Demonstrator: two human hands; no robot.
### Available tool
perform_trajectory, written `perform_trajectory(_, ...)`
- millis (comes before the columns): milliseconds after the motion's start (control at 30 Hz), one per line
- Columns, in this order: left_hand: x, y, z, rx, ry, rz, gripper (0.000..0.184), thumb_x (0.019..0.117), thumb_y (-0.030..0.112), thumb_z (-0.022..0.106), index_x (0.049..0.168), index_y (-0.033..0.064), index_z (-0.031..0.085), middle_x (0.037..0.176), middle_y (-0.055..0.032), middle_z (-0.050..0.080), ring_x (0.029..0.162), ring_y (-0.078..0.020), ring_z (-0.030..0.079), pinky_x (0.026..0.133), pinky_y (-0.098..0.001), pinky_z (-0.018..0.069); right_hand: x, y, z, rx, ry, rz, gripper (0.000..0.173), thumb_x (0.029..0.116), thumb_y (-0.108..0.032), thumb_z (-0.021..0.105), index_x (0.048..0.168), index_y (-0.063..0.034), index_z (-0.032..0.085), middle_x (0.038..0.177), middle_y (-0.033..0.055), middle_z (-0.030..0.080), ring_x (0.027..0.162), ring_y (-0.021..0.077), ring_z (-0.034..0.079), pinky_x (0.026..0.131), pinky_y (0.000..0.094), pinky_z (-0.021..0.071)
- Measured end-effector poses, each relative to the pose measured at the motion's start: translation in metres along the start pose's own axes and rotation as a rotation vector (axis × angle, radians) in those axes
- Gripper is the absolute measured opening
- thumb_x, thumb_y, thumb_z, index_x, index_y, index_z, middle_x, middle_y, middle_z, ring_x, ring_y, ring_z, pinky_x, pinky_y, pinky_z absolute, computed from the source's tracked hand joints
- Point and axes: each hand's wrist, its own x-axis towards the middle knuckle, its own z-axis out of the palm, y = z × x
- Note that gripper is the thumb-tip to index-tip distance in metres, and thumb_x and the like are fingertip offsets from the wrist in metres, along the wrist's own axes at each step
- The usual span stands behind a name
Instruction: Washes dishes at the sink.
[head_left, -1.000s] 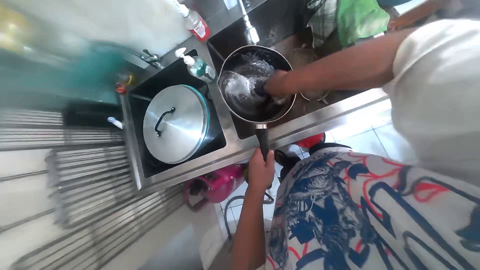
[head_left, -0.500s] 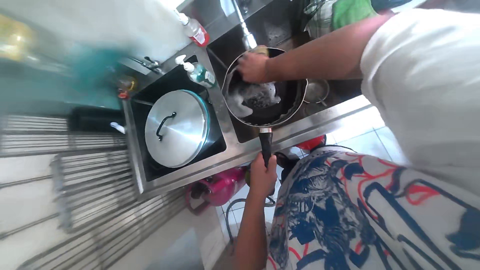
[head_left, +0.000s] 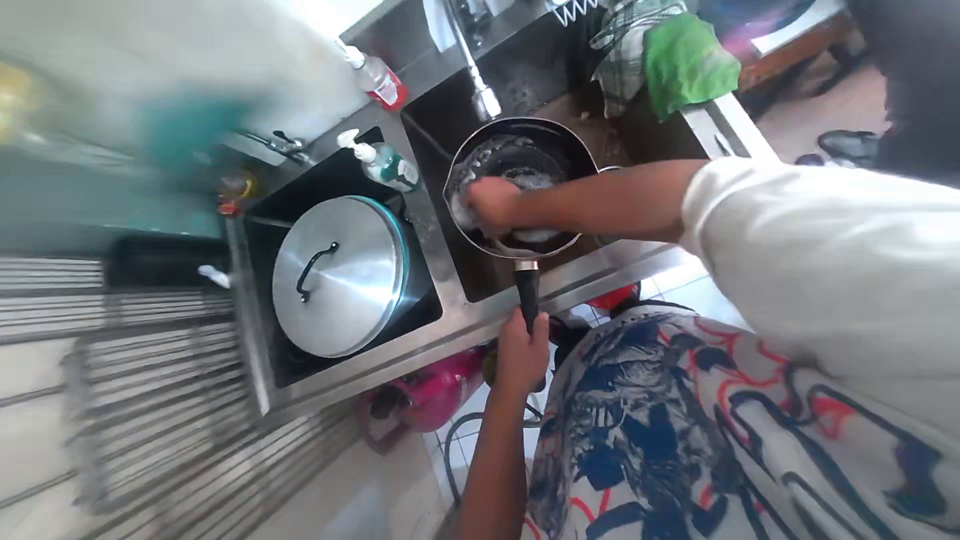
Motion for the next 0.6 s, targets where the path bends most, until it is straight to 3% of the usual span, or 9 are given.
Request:
perform_trajectory(67, -0.002, -0.001, 0.0, 0.015, 0.024, 0.013, 0.031, 0.107, 0.023, 0.05, 0.121, -0.0038, 0.056, 0.071, -0.0062, 0.056, 0.055, -0.0165, 0.058, 0.057, -0.0367, 0.0554, 0.019, 0.016, -0.018, -0.122, 0.103, -0.003, 0.03, 0.0886, -0.003, 0.074, 0.118, -0.0059, 0.073, 0.132, 0.0195, 0.064, 0.123, 0.0425, 0.061, 0.096, 0.0655, 0.0516)
perform_trajectory(133, -0.003, -0.006, -0.003, 0.013, 0.049, 0.026, 0.03, 0.1065, 0.024, 0.05, 0.117, -0.0025, 0.057, 0.07, -0.0053, 0.056, 0.055, -0.016, 0.057, 0.057, -0.0363, 0.0548, 0.021, 0.031, -0.043, -0.258, 0.087, 0.066, 0.027, 0.0936, -0.004, 0.07, 0.12, -0.0027, 0.072, 0.142, 0.0212, 0.057, 0.128, 0.0453, 0.056, 0.096, 0.0663, 0.0509)
perform_trajectory(200, -0.003, -0.013, -0.007, 0.003, 0.075, 0.038, 0.029, 0.1062, 0.024, 0.051, 0.115, -0.0021, 0.058, 0.07, -0.0049, 0.056, 0.055, -0.0154, 0.058, 0.056, -0.0354, 0.0549, 0.003, 0.04, -0.056, -0.319, -0.023, 0.179, 0.028, 0.0938, -0.009, 0.071, 0.12, 0.0021, 0.069, 0.139, 0.0266, 0.057, 0.123, 0.0491, 0.058, 0.094, 0.0691, 0.05)
perform_trajectory(233, -0.002, -0.014, -0.009, -0.001, 0.084, 0.043, 0.028, 0.1061, 0.024, 0.052, 0.114, -0.0017, 0.058, 0.07, -0.0046, 0.057, 0.055, -0.0152, 0.058, 0.056, -0.035, 0.055, -0.01, 0.043, -0.05, -0.328, -0.077, 0.21, 0.03, 0.0891, -0.007, 0.075, 0.116, 0.0044, 0.069, 0.131, 0.0294, 0.06, 0.118, 0.0507, 0.06, 0.09, 0.0702, 0.0512)
perform_trajectory(333, 0.003, -0.012, -0.012, 0.033, 0.078, 0.038, 0.028, 0.1062, 0.024, 0.052, 0.115, -0.0015, 0.059, 0.072, -0.0055, 0.057, 0.057, -0.0158, 0.058, 0.059, -0.0354, 0.0543, -0.043, 0.042, -0.003, -0.28, -0.156, 0.09, 0.025, 0.0878, -0.006, 0.077, 0.111, 0.0013, 0.071, 0.118, 0.026, 0.067, 0.11, 0.047, 0.065, 0.09, 0.067, 0.053)
perform_trajectory(400, 0.005, -0.006, -0.014, 0.114, 0.056, 0.014, 0.03, 0.1067, 0.024, 0.051, 0.117, -0.0023, 0.059, 0.076, -0.0079, 0.058, 0.063, -0.0177, 0.059, 0.064, -0.037, 0.054, -0.034, 0.022, 0.02, -0.264, -0.147, -0.095, 0.025, 0.0844, -0.006, 0.079, 0.109, -0.0052, 0.075, 0.122, 0.0202, 0.068, 0.109, 0.0434, 0.066, 0.088, 0.0669, 0.0541)
perform_trajectory(467, 0.002, 0.001, -0.018, 0.166, 0.034, -0.011, 0.032, 0.1072, 0.025, 0.051, 0.12, -0.0034, 0.058, 0.081, -0.0104, 0.06, 0.068, -0.02, 0.061, 0.069, -0.0389, 0.0544, -0.008, 0.005, 0.015, -0.256, -0.089, -0.15, 0.026, 0.0862, -0.001, 0.075, 0.112, -0.0041, 0.075, 0.131, 0.0202, 0.065, 0.115, 0.0442, 0.064, 0.091, 0.0677, 0.0529)
perform_trajectory(600, -0.003, 0.007, -0.024, 0.166, 0.016, -0.015, 0.032, 0.1075, 0.025, 0.051, 0.12, -0.0032, 0.059, 0.083, -0.0114, 0.061, 0.071, -0.0211, 0.062, 0.07, -0.0395, 0.0545, 0.027, 0.015, -0.036, -0.278, -0.022, 0.086, 0.028, 0.0919, 0.001, 0.069, 0.119, -0.0015, 0.072, 0.141, 0.0243, 0.058, 0.128, 0.048, 0.056, 0.097, 0.0692, 0.0499)
